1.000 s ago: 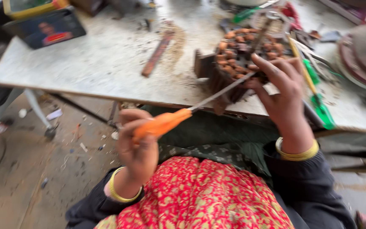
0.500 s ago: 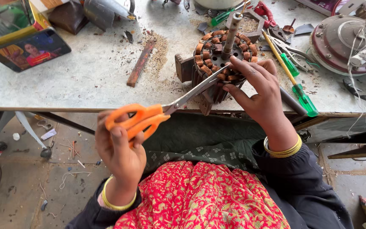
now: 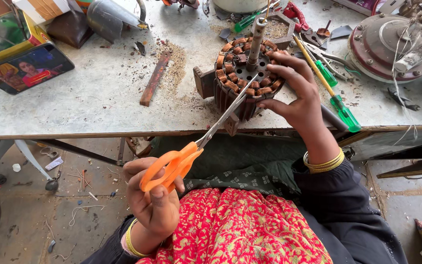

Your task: The person uses orange-handled shears to press into the slots of a copper-wound motor stator while striking the shears with a hammer. The person repeatedly repositions the shears and hammers them to adjust the windings.

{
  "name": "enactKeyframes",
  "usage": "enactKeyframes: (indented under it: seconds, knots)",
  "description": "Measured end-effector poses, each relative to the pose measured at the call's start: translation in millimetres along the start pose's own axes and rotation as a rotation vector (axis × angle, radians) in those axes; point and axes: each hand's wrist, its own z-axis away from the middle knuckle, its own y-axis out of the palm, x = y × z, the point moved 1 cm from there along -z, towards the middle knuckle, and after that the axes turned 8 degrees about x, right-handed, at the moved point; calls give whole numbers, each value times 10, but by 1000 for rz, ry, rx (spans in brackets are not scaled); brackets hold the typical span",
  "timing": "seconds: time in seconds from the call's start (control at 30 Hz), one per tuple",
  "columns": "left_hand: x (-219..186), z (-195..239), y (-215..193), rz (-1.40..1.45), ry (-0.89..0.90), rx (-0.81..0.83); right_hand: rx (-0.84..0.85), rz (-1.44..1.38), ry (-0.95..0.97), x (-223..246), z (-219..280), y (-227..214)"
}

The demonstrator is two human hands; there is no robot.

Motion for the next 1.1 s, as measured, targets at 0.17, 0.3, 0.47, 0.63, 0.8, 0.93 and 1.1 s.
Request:
enactKeyframes:
  seconds: [0.17, 0.3, 0.47, 0.63, 0.8, 0.93, 1.1]
  knots:
    - [103, -147, -44, -5, 54, -128, -116, 201, 13, 63, 60, 114]
    - [239, -312, -224, -112, 77, -132, -185, 264, 49, 140, 87, 216]
    - [373, -471, -522, -265, 171, -48, -167, 267, 74, 158, 107, 218]
    - [552, -607, -646, -388, 371, -46, -164, 269, 59, 165, 96, 211]
    - [562, -464, -457, -250, 263, -159, -172, 274, 69, 174, 83, 213]
    - [349, -314, -316, -134, 59, -171, -176, 268, 71, 172, 84, 217]
    - [137, -165, -167, 113, -69, -200, -177, 264, 73, 149, 93, 229]
